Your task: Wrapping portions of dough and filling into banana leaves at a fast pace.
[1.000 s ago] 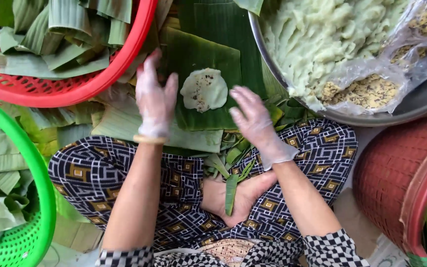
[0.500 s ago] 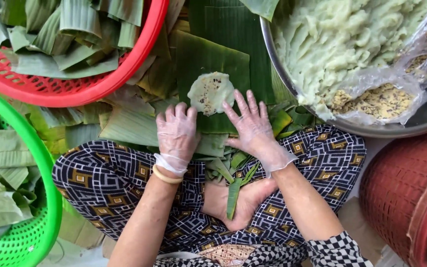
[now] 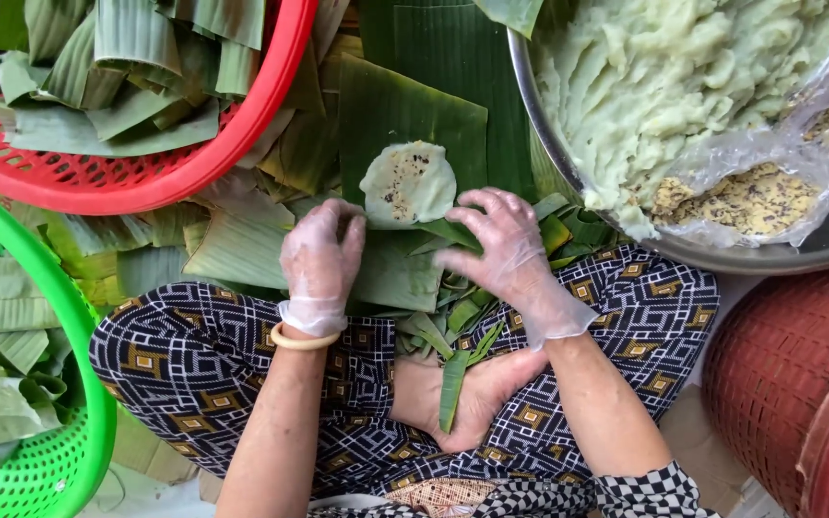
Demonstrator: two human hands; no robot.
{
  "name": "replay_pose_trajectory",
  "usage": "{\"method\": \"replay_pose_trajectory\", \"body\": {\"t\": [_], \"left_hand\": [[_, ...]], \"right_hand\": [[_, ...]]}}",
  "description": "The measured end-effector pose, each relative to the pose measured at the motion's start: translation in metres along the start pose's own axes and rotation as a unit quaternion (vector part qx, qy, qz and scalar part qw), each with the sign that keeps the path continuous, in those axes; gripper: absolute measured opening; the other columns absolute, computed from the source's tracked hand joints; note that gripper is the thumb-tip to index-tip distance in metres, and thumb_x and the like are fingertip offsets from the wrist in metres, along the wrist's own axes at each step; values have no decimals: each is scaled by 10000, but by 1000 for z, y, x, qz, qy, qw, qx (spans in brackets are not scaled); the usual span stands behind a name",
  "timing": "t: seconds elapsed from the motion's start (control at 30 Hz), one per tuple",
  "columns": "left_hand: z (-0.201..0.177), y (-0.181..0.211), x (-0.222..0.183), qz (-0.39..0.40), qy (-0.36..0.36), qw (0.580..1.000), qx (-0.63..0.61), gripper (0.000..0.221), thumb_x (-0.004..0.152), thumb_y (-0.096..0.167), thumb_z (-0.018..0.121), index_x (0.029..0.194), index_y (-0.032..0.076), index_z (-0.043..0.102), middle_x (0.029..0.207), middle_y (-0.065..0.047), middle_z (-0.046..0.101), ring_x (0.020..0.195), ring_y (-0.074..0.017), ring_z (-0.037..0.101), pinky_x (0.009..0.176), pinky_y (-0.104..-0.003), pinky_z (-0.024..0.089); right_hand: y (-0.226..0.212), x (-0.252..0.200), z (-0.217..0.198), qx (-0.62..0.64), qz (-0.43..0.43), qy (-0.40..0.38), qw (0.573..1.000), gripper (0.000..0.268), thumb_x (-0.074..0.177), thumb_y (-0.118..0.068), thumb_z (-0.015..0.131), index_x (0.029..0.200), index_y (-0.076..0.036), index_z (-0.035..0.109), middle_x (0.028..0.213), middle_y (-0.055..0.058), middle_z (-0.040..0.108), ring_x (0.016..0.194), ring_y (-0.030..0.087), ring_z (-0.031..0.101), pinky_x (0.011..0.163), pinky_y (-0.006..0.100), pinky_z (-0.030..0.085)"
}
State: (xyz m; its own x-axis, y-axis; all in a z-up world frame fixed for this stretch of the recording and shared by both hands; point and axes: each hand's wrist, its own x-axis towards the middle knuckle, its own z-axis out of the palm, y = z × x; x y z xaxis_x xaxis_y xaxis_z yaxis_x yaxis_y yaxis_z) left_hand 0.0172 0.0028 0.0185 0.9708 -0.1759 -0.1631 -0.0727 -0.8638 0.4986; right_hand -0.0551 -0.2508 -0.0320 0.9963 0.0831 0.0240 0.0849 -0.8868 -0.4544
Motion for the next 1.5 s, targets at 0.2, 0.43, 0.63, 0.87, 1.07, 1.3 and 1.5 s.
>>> {"method": "replay_pose_trajectory", "body": {"t": [0.2,0.43,0.63,0.87,1.07,1.3,1.5], "left_hand": [[22,6,18,55,123,981,137,297,811,336,821,1077,351,690,896,67,711,884,-199,702,836,-408,532],[78,75,45,290,198,923,155,887,738,457,953,1493,281,522,1588,-129,449,1517,-425,274,1192,-704,101],[106,59,79,175,6,962,210,750,960,667,564,1620,395,334,1732,-82,126,1550,-479,0,1134,-816,36],[104,54,82,183,10,964,193,745,978,627,563,1631,366,317,1730,-99,136,1553,-474,16,1141,-807,24],[45,52,92,206,89,962,-157,518,925,128,615,1439,140,543,1490,-110,572,1458,-358,476,1233,-580,274],[-10,47,121,355,119,905,201,406,814,107,723,1197,159,599,1242,-85,583,1228,-376,499,1101,-594,374],[-22,16,76,441,165,850,235,78,871,134,700,901,176,641,858,-6,570,834,-199,583,1012,-479,513]], "right_hand": [[29,6,18,20,128,-10,991,232,913,-500,731,907,-268,750,896,-53,692,946,203,653,886,415,497],[22,14,22,-18,180,-49,982,192,891,-478,694,926,-297,747,878,-43,701,954,234,658,870,441,469],[30,10,0,27,194,-94,976,299,970,-500,631,1006,-230,754,978,31,701,1007,279,653,888,485,442],[14,64,-14,55,33,113,992,336,931,-152,726,1256,-83,673,1175,135,616,1183,336,606,990,458,465],[21,112,0,-13,-2,99,995,730,788,-106,794,1452,-21,502,1288,166,579,1074,352,528,943,439,460],[-11,104,-38,-13,-99,163,982,312,727,37,795,992,-93,696,1003,51,620,959,266,565,851,390,480],[-1,72,-29,-203,-168,203,943,130,830,-86,777,830,-148,663,856,-25,627,866,190,535,857,354,478]]}}
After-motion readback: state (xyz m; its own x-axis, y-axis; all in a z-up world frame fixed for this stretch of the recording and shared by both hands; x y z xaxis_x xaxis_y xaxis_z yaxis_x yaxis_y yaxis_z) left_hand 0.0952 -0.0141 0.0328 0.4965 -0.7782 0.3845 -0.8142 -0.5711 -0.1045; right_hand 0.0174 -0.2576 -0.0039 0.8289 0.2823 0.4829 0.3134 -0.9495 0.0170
